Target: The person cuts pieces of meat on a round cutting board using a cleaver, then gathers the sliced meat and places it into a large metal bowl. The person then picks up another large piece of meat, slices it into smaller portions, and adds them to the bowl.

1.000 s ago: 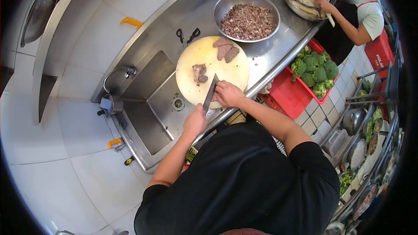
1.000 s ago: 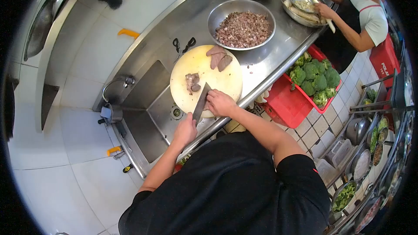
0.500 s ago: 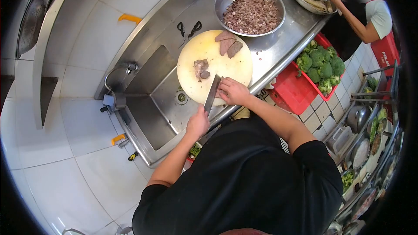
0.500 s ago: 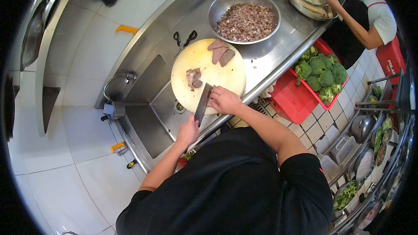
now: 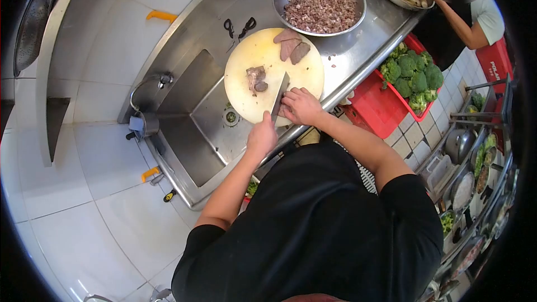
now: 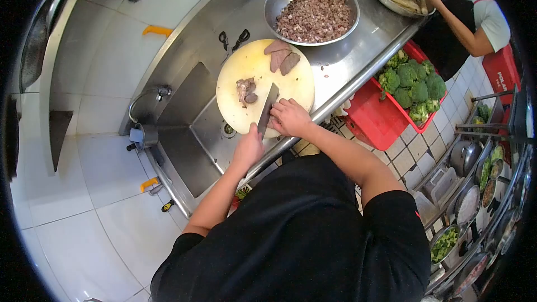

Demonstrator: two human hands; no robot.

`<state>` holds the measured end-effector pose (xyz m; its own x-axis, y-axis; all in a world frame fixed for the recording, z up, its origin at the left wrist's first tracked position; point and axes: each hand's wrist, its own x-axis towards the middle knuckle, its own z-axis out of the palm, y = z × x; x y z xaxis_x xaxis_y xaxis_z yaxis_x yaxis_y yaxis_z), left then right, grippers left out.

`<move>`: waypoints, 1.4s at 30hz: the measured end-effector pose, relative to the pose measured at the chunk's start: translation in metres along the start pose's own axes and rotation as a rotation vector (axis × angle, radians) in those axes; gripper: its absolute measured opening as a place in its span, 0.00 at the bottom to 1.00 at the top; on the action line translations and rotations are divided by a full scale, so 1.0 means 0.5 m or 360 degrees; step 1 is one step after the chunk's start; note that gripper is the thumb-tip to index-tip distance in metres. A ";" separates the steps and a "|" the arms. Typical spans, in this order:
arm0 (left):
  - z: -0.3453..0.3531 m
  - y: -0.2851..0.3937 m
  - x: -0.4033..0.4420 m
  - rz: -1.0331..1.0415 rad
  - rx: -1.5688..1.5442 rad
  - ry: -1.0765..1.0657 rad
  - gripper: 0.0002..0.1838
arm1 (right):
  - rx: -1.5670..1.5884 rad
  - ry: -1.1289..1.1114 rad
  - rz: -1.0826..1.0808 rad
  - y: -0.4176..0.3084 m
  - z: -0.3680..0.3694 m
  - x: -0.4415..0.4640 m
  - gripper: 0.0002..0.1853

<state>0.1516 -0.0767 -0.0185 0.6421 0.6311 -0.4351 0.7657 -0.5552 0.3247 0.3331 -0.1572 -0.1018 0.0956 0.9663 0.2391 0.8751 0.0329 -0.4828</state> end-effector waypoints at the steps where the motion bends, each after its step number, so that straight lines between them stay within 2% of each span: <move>1: -0.002 -0.005 -0.002 0.0005 0.0013 -0.0029 0.14 | -0.0006 0.0017 0.0005 -0.003 0.003 -0.004 0.14; 3: -0.021 -0.014 -0.003 0.0022 0.0041 -0.0074 0.14 | -0.0026 0.0059 0.0010 -0.002 0.002 -0.004 0.14; 6: -0.014 -0.029 -0.065 -0.0120 0.0078 -0.0140 0.14 | -0.0015 0.0048 0.0045 -0.003 0.002 -0.011 0.14; 9: 0.016 -0.038 -0.018 0.0014 -0.0099 0.0054 0.14 | -0.0003 0.0136 0.0033 -0.004 0.008 -0.014 0.14; 12: -0.017 -0.009 0.029 0.0057 -0.0014 0.0068 0.14 | 0.0018 0.0131 -0.0016 -0.002 -0.008 -0.012 0.14; 15: -0.052 0.000 0.000 0.0059 0.0001 0.0023 0.13 | 0.0068 0.0150 -0.0035 -0.011 -0.018 -0.012 0.14; 18: -0.061 -0.003 -0.059 -0.0025 0.0041 -0.0097 0.13 | -0.0004 -0.0019 -0.0076 -0.005 0.001 -0.015 0.13; 20: -0.032 -0.014 -0.072 -0.0139 0.0056 -0.0173 0.12 | 0.0009 0.0030 -0.0089 -0.003 0.004 -0.017 0.12; 24: 0.017 -0.009 0.005 0.0057 -0.0077 0.0053 0.14 | -0.0020 0.0071 -0.0086 -0.009 0.002 -0.016 0.12; 27: -0.019 -0.010 0.019 0.0084 -0.0022 0.0013 0.14 | 0.0056 -0.0005 -0.0056 -0.012 -0.018 -0.011 0.11; 30: -0.080 0.006 -0.066 0.0062 0.0053 -0.0096 0.13 | 0.0022 0.0039 -0.0082 -0.019 -0.037 -0.012 0.11; 34: -0.004 -0.012 -0.084 -0.0111 0.0026 -0.0093 0.13 | -0.0047 -0.0054 -0.0068 -0.012 -0.015 -0.028 0.10; 36: 0.022 -0.017 -0.029 0.0004 -0.0047 0.0004 0.13 | -0.0080 -0.0063 -0.0079 -0.012 -0.014 -0.025 0.09; 38: 0.018 -0.013 0.001 0.0061 -0.0071 0.0037 0.12 | -0.0099 -0.0074 -0.0094 -0.014 -0.023 -0.024 0.08; 42: -0.038 -0.004 -0.059 0.0015 0.0023 -0.0083 0.13 | -0.0129 -0.0118 -0.0111 -0.012 -0.035 -0.018 0.07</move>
<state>0.1320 -0.0841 0.0096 0.6465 0.5968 -0.4753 0.7586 -0.5691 0.3173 0.3352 -0.1707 -0.0865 0.0003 0.9787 0.2054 0.9142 0.0830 -0.3967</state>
